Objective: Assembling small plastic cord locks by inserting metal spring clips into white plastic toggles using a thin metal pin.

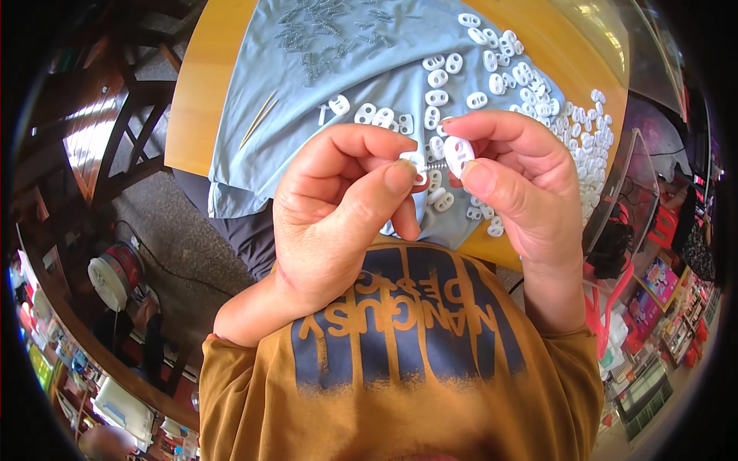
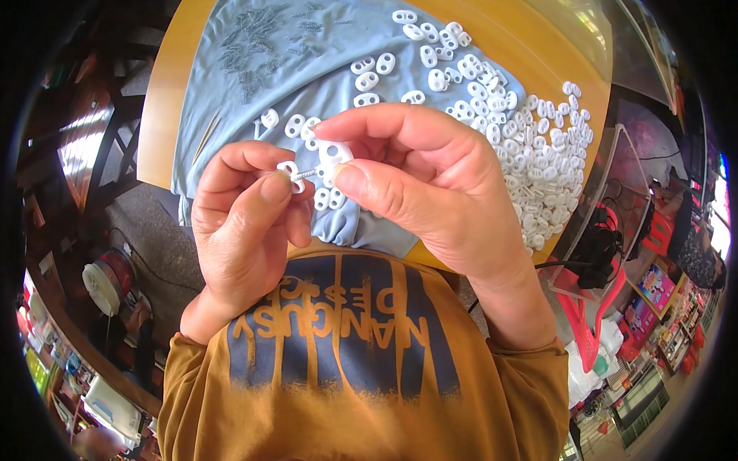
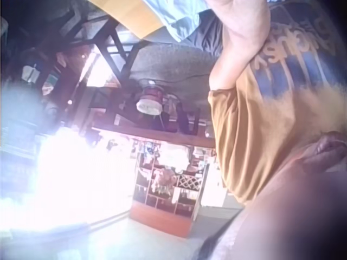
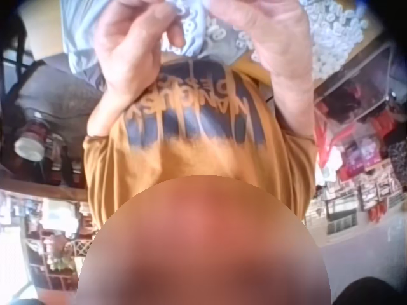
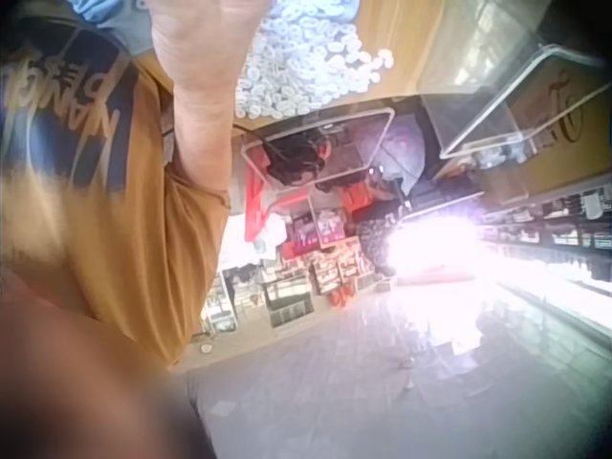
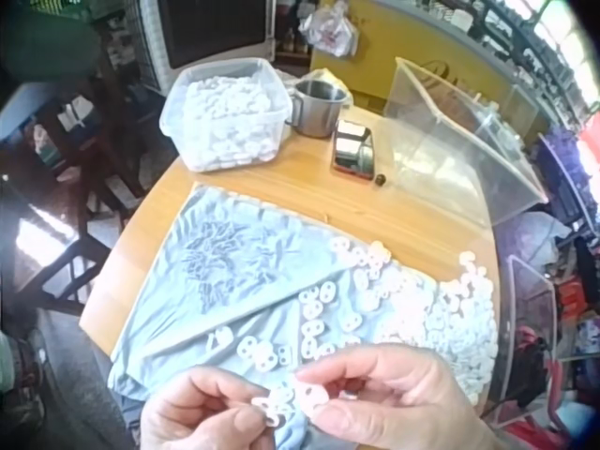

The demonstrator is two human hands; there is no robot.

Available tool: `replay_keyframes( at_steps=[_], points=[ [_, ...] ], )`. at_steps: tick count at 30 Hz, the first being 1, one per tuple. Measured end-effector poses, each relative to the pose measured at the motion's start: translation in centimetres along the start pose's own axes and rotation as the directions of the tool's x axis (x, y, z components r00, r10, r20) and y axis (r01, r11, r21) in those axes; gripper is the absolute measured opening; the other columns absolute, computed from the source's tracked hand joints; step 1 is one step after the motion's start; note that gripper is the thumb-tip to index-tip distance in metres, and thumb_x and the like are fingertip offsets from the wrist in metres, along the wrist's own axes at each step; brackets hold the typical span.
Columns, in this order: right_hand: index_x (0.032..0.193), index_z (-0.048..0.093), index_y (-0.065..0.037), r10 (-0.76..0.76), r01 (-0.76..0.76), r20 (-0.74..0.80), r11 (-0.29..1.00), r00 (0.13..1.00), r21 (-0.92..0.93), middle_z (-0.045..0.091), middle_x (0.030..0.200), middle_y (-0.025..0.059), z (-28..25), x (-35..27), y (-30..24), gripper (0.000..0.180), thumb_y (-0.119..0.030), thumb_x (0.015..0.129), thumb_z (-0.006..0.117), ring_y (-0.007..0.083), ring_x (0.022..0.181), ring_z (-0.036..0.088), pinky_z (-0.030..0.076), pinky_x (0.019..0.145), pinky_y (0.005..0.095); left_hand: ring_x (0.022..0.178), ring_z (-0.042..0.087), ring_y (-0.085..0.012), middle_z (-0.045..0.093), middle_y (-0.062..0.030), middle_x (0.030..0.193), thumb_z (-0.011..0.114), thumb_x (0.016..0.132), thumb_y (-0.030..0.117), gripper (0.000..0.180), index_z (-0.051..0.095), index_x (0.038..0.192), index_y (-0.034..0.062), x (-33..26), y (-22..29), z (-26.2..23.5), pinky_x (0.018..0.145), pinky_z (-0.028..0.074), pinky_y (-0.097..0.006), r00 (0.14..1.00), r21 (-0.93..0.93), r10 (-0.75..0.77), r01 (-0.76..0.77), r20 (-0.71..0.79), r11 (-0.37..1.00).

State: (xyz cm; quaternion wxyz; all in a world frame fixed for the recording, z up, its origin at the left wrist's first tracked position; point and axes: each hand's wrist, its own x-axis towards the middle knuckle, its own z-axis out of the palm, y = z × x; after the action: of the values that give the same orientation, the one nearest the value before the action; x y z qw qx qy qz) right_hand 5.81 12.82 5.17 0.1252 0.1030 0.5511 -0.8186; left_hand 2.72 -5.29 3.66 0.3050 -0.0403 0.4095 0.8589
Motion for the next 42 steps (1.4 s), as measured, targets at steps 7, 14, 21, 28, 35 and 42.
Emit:
replay_keyframes(
  at_steps=[7, 14, 21, 28, 35, 42],
  points=[
    [0.109, 0.056, 0.004, -0.134, 0.134, 0.006, 0.985, 0.991, -0.111, 0.061, 0.1, 0.008, 0.4, -0.4, 0.2, 0.029, -0.002, 0.081, 0.06, 0.0094, 0.087, 0.056, 0.044, 0.077, 0.0215, 0.05, 0.053, -0.0115, 0.063, -0.0115, 0.081, 0.056, 0.086, 0.004, 0.014, 0.053, 0.099, -0.001, -0.2, -0.3, 0.6, 0.053, 0.044, -0.023, 0.998, 0.061, 0.008, -0.004, -0.065, 0.998],
    [0.11, 0.056, 0.005, -0.165, 0.168, 0.034, 0.971, 0.986, -0.172, 0.06, 0.099, 0.007, -0.1, -0.5, 0.3, 0.029, -0.001, 0.082, 0.06, 0.0093, 0.087, 0.056, 0.044, 0.077, 0.0209, 0.05, 0.053, -0.0115, 0.062, -0.0115, 0.08, 0.056, 0.085, 0.004, 0.014, 0.054, 0.099, -0.0012, -0.2, -0.5, 0.7, 0.053, 0.043, -0.022, 0.996, 0.079, 0.007, 0.0, -0.084, 0.997],
    [0.11, 0.055, 0.006, -0.189, 0.19, 0.022, 0.966, 0.982, -0.176, 0.059, 0.097, 0.0066, 0.1, -0.5, 0.5, 0.029, -0.001, 0.082, 0.06, 0.0097, 0.087, 0.055, 0.043, 0.076, 0.0212, 0.051, 0.052, -0.0119, 0.062, -0.0117, 0.081, 0.055, 0.086, 0.003, 0.015, 0.053, 0.099, -0.0021, 0.0, -0.6, 0.4, 0.053, 0.043, -0.022, 0.997, 0.086, 0.011, -0.004, -0.08, 0.996],
    [0.107, 0.057, 0.006, -0.292, 0.308, 0.102, 0.863, 0.951, -0.401, 0.058, 0.094, 0.0086, 0.0, -0.2, 0.5, 0.027, 0.001, 0.08, 0.06, 0.0124, 0.082, 0.052, 0.042, 0.074, 0.024, 0.06, 0.057, -0.0109, 0.062, -0.0088, 0.083, 0.056, 0.086, 0.0, 0.014, 0.054, 0.099, -0.0019, 0.0, -0.6, 0.1, 0.056, 0.047, -0.022, 1.0, 0.042, 0.01, -0.009, -0.03, 0.999],
    [0.105, 0.059, 0.005, -0.36, 0.379, 0.17, 0.659, 0.917, -0.65, 0.058, 0.092, 0.01, 0.7, -0.3, -0.3, 0.028, 0.003, 0.078, 0.061, 0.0158, 0.08, 0.053, 0.042, 0.074, 0.0252, 0.061, 0.056, -0.0091, 0.061, -0.007, 0.083, 0.056, 0.085, -0.001, 0.014, 0.055, 0.1, -0.001, -0.2, -0.7, 0.3, 0.056, 0.047, -0.02, 0.997, 0.117, 0.044, -0.037, -0.061, 0.992],
    [0.106, 0.059, 0.005, -0.358, 0.377, 0.171, 0.65, 0.918, -0.66, 0.059, 0.093, 0.0104, 0.9, -0.4, -0.2, 0.029, 0.003, 0.077, 0.061, 0.0161, 0.081, 0.054, 0.043, 0.072, 0.0247, 0.062, 0.057, -0.0092, 0.062, -0.0076, 0.084, 0.056, 0.086, -0.001, 0.014, 0.054, 0.1, -0.0013, -0.3, -1.1, 0.1, 0.057, 0.048, -0.02, 0.998, 0.099, 0.043, -0.04, -0.034, 0.994]
  ],
)
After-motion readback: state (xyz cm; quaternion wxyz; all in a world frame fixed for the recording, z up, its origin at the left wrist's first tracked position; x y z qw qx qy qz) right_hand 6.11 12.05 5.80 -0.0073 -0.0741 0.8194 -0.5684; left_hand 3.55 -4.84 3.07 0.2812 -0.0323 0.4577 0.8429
